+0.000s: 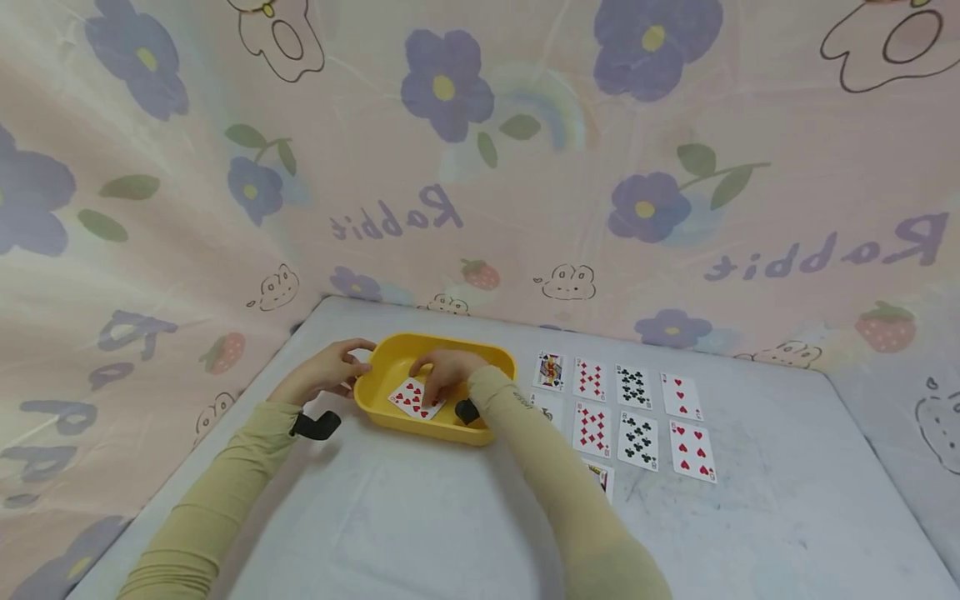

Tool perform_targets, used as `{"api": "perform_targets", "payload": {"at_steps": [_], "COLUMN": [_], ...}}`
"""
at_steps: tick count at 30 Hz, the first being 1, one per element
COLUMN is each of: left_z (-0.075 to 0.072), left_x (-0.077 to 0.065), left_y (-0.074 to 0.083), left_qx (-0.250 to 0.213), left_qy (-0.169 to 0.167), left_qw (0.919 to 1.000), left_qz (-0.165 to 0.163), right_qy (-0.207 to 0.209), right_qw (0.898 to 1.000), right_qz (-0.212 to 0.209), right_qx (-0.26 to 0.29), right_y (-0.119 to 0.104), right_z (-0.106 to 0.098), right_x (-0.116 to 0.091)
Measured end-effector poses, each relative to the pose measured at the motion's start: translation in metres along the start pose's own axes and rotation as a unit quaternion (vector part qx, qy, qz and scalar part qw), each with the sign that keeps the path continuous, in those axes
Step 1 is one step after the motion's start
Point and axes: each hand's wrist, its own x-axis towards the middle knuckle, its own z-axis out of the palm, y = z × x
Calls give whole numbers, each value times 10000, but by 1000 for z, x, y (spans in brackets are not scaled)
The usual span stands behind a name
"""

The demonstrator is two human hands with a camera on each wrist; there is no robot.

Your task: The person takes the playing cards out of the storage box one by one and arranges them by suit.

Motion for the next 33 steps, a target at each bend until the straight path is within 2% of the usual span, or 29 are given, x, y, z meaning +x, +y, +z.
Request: {"api": "perform_targets", "payload": {"at_steps": [7,16,21,28,33], "left_z": [0,0,-1,-1,-1], "left_x": [0,2,0,-3,-4], "left_y": [1,1,-1,1,1], "left_qx": [16,34,27,54,43], "left_qy": [-29,-20,-44,-103,-121], "left_qw": [10000,10000,10000,9999,9998], "left_qz": [-9,4,44,129,165], "right_qy": [-20,288,512,345,651], "right_qw": [9997,9981,9973,9975,9970], "right_qz": [-69,-108,-164,-227,-243], "right_qx": [-253,-527,-510,-566,-328], "right_y": [2,1,4,6,6], "right_z": [2,3,1,-8,-20], "right_x": [4,1,-2,-12,-31]}}
